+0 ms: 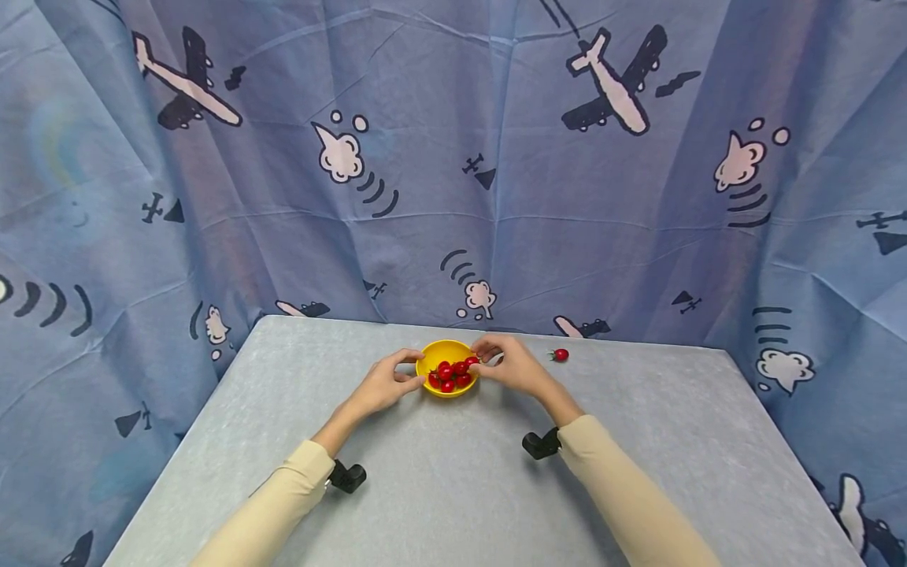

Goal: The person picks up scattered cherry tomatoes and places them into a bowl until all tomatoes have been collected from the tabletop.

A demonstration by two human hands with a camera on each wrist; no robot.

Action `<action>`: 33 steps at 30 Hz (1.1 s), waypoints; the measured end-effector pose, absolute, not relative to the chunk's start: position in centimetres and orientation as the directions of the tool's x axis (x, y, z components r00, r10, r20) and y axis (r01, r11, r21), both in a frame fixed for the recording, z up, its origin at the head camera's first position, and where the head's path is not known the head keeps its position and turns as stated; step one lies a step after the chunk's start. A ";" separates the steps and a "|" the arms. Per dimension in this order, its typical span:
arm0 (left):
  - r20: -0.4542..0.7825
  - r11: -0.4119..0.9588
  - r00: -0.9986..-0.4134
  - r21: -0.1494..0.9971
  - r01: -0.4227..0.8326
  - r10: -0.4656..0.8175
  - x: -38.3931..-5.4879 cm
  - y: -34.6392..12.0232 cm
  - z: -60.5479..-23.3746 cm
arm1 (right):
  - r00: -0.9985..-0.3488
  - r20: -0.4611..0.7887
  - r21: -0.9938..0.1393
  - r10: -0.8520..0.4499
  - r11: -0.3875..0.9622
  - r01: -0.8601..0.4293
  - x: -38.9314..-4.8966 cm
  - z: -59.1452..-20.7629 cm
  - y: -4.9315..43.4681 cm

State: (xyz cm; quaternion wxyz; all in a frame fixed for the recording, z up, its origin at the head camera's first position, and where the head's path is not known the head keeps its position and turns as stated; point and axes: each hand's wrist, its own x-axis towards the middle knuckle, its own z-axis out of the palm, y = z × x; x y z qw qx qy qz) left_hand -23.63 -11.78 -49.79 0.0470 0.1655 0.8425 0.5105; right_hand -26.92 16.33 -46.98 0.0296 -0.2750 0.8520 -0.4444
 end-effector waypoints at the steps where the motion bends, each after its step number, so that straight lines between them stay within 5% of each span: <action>1: 0.090 0.426 -0.941 0.875 0.232 0.327 -23.6 -11.8 -49.8 | -0.851 0.190 -0.778 -0.489 0.453 -0.434 -26.9 -46.9 16.5; 33: 0.082 0.421 -0.943 0.880 0.220 0.323 -23.8 -11.7 -50.1 | -0.920 0.192 -0.775 -0.341 0.523 -0.355 -25.4 -46.5 26.2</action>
